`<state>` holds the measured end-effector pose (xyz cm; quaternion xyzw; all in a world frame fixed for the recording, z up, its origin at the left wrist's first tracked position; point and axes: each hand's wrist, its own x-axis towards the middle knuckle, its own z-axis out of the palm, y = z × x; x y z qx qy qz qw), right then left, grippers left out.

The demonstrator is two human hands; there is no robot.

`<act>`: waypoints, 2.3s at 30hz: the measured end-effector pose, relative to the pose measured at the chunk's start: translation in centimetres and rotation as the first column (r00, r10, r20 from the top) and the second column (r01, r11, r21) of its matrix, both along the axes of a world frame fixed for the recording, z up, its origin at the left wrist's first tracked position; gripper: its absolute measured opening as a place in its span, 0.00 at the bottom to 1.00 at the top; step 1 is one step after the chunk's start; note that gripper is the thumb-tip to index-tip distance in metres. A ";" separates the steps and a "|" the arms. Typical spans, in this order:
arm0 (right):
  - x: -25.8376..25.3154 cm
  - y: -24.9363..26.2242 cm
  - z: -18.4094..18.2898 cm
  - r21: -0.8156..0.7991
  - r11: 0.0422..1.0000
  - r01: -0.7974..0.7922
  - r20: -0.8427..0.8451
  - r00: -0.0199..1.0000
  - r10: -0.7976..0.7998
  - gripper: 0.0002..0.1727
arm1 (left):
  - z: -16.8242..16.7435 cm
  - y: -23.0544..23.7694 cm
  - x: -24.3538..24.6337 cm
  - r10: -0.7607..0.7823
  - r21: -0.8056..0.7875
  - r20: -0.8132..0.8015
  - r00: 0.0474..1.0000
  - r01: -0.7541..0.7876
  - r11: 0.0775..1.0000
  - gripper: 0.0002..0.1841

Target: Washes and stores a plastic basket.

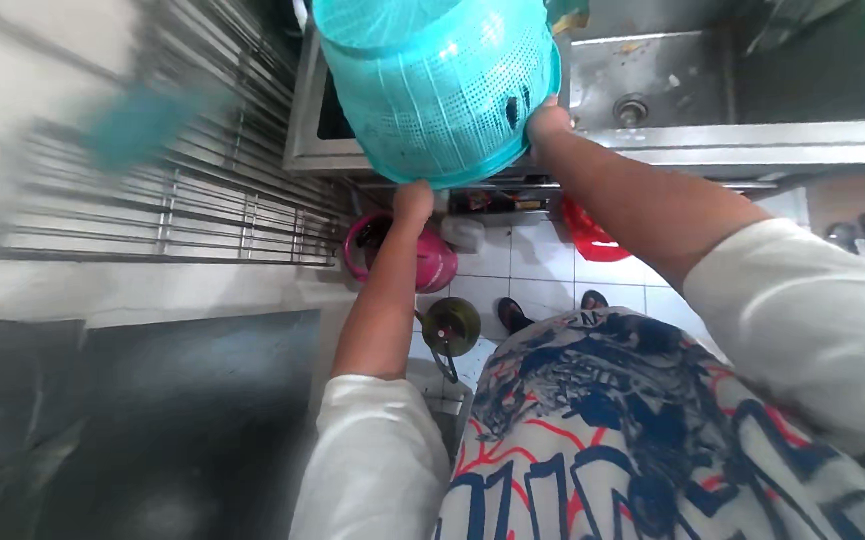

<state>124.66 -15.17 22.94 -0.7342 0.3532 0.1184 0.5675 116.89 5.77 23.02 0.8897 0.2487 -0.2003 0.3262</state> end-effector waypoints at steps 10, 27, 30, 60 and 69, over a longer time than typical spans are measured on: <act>1.3 -1.1 9.3 -0.261 0.963 0.068 0.708 0.691 0.143 0.33 | 2.2 0.1 -2.6 0.210 -0.538 0.100 0.973 -0.125 0.834 0.23; 3.2 -9.3 14.6 -0.813 0.461 0.357 0.093 -0.702 0.707 0.16 | 9.6 -4.7 -4.0 0.647 -0.998 0.055 0.761 0.056 0.020 0.79; 5.8 -10.5 12.3 -0.873 0.391 0.293 0.053 -0.739 0.672 0.13 | 7.3 -6.3 -1.2 0.813 -0.984 0.047 0.580 0.165 -0.060 0.56; 12.3 -9.0 8.6 -0.914 0.383 0.131 0.110 -0.831 0.545 0.12 | 4.7 -8.3 3.7 0.932 -0.980 -0.190 0.310 -0.009 -0.196 0.42; 10.4 -7.1 8.9 -0.905 0.392 0.165 0.104 -0.808 0.580 0.12 | 4.3 -5.8 2.7 0.922 -0.976 -0.175 0.346 0.064 -0.209 0.35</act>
